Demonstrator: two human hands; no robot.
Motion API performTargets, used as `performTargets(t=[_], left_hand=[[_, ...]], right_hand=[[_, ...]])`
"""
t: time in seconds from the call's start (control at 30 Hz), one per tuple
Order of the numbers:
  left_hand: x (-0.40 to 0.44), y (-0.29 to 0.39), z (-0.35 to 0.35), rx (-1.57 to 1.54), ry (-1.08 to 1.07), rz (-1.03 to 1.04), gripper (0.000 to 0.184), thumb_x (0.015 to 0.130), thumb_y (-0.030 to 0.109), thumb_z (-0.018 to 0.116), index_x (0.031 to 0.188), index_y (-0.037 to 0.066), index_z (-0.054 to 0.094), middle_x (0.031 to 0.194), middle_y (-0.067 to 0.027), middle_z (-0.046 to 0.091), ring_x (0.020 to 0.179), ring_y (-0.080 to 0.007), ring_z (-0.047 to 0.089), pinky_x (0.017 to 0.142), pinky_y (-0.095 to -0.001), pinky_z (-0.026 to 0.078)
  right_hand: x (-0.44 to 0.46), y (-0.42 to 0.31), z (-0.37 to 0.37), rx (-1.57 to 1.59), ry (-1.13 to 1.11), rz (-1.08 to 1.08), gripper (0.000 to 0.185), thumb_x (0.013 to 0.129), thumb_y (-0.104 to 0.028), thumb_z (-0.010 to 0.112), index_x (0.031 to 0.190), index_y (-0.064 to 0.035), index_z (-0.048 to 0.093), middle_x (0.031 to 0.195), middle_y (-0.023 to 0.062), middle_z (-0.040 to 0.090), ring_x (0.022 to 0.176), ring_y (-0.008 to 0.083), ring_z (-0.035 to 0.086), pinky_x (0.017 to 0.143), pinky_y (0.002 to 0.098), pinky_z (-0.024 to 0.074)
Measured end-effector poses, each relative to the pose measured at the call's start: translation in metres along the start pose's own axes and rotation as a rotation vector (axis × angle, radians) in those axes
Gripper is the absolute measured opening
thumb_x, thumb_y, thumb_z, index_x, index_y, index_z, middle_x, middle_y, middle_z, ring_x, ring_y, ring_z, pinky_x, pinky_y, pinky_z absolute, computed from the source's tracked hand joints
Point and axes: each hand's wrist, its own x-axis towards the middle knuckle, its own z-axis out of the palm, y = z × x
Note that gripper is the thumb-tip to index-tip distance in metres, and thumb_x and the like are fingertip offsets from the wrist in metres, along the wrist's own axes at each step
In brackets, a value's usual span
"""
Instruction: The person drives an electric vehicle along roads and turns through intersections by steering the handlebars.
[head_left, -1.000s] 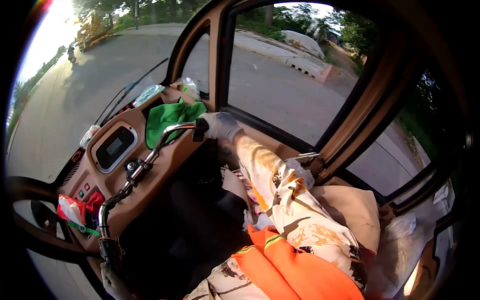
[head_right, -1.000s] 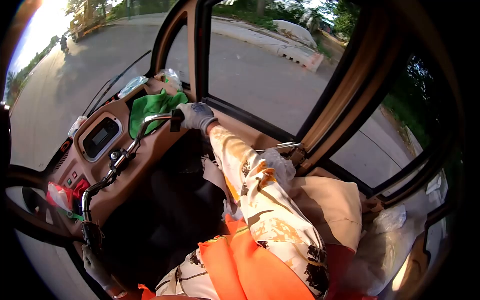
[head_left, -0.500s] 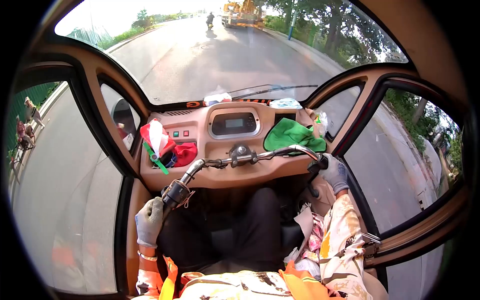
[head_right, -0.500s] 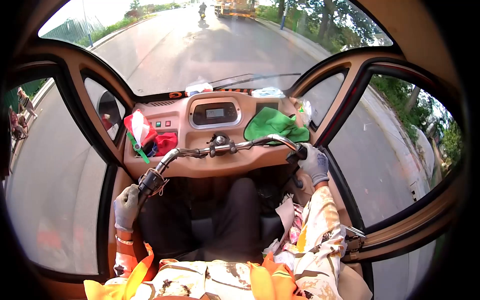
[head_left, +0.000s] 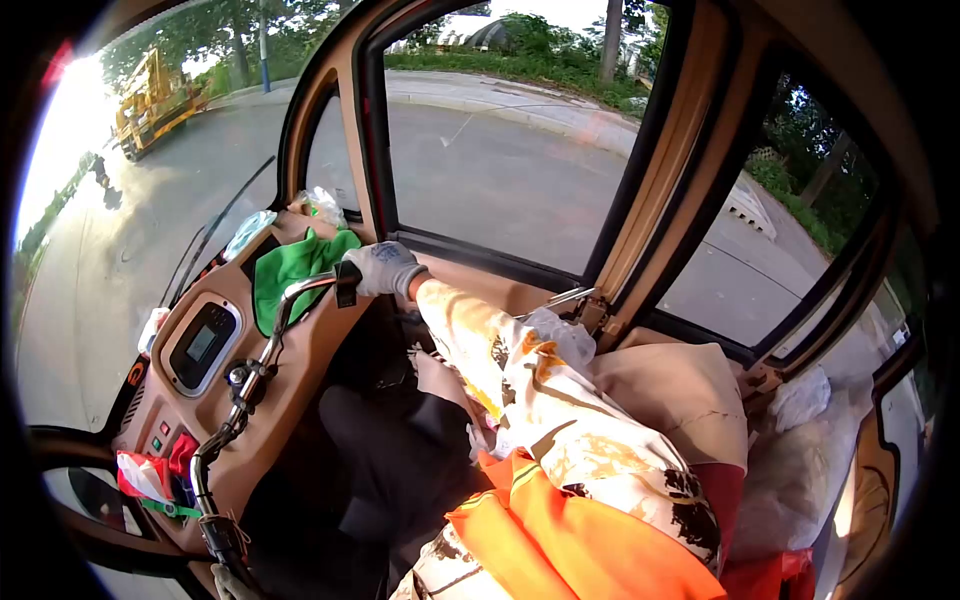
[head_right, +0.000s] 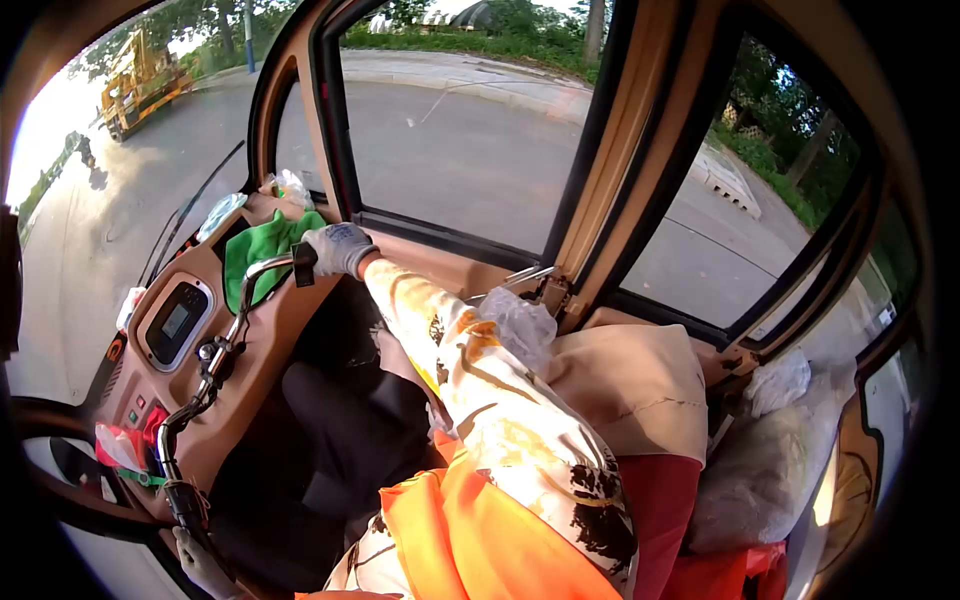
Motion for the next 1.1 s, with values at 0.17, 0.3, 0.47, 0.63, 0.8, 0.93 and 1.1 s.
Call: performTargets(t=[0.17, 0.3, 0.47, 0.63, 0.8, 0.93, 1.1], left_hand=[[-0.013, 0.013, 0.017, -0.021, 0.103, 0.046, 0.053, 0.108, 0.04, 0.062, 0.14, -0.002, 0.064, 0.104, -0.0017, 0.069, 0.08, -0.008, 0.06, 0.068, -0.0216, 0.049], [-0.018, 0.017, 0.024, -0.032, 0.165, 0.065, 0.052, 0.108, 0.04, 0.062, 0.139, -0.002, 0.064, 0.105, -0.0021, 0.069, 0.081, -0.0085, 0.06, 0.069, -0.0219, 0.049], [0.002, -0.015, -0.005, 0.096, 0.012, 0.2, 0.039, 0.112, 0.036, 0.056, 0.112, -0.001, 0.069, 0.091, -0.0022, 0.067, 0.076, -0.0073, 0.06, 0.066, -0.0229, 0.049], [-0.04, 0.055, 0.021, 0.263, 0.13, 0.153, 0.036, 0.108, 0.028, 0.061, 0.11, -0.005, 0.072, 0.079, -0.0052, 0.066, 0.076, -0.0095, 0.057, 0.07, -0.0289, 0.049], [-0.043, 0.061, 0.021, 0.311, 0.15, 0.176, 0.033, 0.103, 0.03, 0.067, 0.112, -0.001, 0.076, 0.086, -0.0184, 0.075, 0.08, -0.0162, 0.072, 0.073, -0.0352, 0.055], [-0.04, 0.063, 0.023, 0.403, 0.143, 0.153, 0.036, 0.103, 0.035, 0.066, 0.11, 0.001, 0.077, 0.088, -0.021, 0.075, 0.082, -0.0279, 0.076, 0.074, -0.0372, 0.056], [-0.045, 0.069, 0.024, 0.401, 0.163, 0.132, 0.039, 0.103, 0.038, 0.065, 0.108, 0.001, 0.077, 0.084, -0.0196, 0.074, 0.081, -0.0275, 0.076, 0.073, -0.0375, 0.056]], right_hand=[[0.001, 0.003, -0.003, 0.029, 0.029, -0.017, 0.043, 0.078, -0.039, 0.078, 0.112, -0.0138, 0.071, 0.103, 0.0178, 0.077, 0.1, 0.0357, 0.074, 0.084, 0.0484, 0.0587], [0.001, -0.005, -0.006, 0.055, -0.089, 0.001, 0.04, 0.075, -0.033, 0.078, 0.11, -0.0144, 0.069, 0.101, 0.0123, 0.077, 0.097, 0.0332, 0.075, 0.082, 0.0475, 0.0581], [0.0, 0.004, 0.013, 0.017, 0.03, -0.058, 0.041, 0.077, -0.031, 0.078, 0.114, -0.0137, 0.07, 0.103, 0.0165, 0.076, 0.097, 0.0367, 0.074, 0.083, 0.0477, 0.0581], [-0.004, 0.0, 0.014, 0.101, 0.233, -0.129, 0.044, 0.074, -0.017, 0.08, 0.117, -0.0206, 0.072, 0.105, 0.0126, 0.076, 0.099, 0.0364, 0.072, 0.086, 0.0468, 0.0573], [-0.003, 0.011, 0.033, -0.063, 0.32, -0.147, 0.055, 0.07, -0.013, 0.083, 0.122, -0.0183, 0.067, 0.101, 0.0128, 0.075, 0.096, 0.0367, 0.072, 0.085, 0.0482, 0.0557], [-0.003, 0.015, 0.032, -0.132, 0.313, -0.098, 0.056, 0.069, -0.014, 0.084, 0.122, -0.0161, 0.064, 0.101, 0.0134, 0.074, 0.097, 0.0366, 0.071, 0.085, 0.0494, 0.0547], [-0.005, 0.011, 0.03, -0.103, 0.287, -0.103, 0.056, 0.069, -0.015, 0.086, 0.12, -0.0149, 0.064, 0.103, 0.0125, 0.075, 0.1, 0.0355, 0.071, 0.087, 0.0487, 0.0542]])
